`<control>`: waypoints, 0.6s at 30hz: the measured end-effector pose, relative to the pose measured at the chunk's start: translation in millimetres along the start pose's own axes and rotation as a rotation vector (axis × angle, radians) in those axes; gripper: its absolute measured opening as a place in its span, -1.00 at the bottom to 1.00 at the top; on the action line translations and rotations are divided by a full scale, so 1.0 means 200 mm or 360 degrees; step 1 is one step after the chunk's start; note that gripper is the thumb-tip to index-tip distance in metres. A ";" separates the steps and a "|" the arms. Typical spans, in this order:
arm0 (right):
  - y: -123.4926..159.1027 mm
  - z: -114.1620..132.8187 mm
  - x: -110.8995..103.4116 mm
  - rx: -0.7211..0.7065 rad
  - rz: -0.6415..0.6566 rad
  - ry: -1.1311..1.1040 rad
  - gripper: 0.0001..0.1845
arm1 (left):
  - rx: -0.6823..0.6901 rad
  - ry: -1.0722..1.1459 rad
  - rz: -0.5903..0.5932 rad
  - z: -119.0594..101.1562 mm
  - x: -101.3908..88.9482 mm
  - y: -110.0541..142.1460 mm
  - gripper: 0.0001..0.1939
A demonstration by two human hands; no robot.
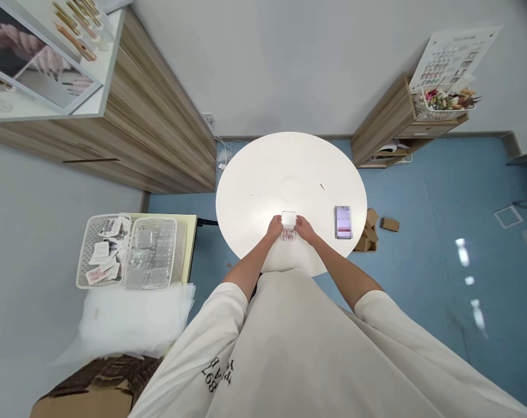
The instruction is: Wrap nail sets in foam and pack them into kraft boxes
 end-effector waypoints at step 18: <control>0.10 0.13 -0.04 -0.0002 -0.0004 -0.0076 -0.08 | 0.0106 -0.0113 0.0049 -0.09 -0.08 0.04 -0.48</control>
Point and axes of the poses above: each hand's wrist, its own y-axis away from the middle knuckle, its own x-axis out of the palm, z = x × y, the point moved 9 cm from there along -y, towards the middle knuckle, and after that the axes turned 11 degrees about -z, right-handed, at the moved point
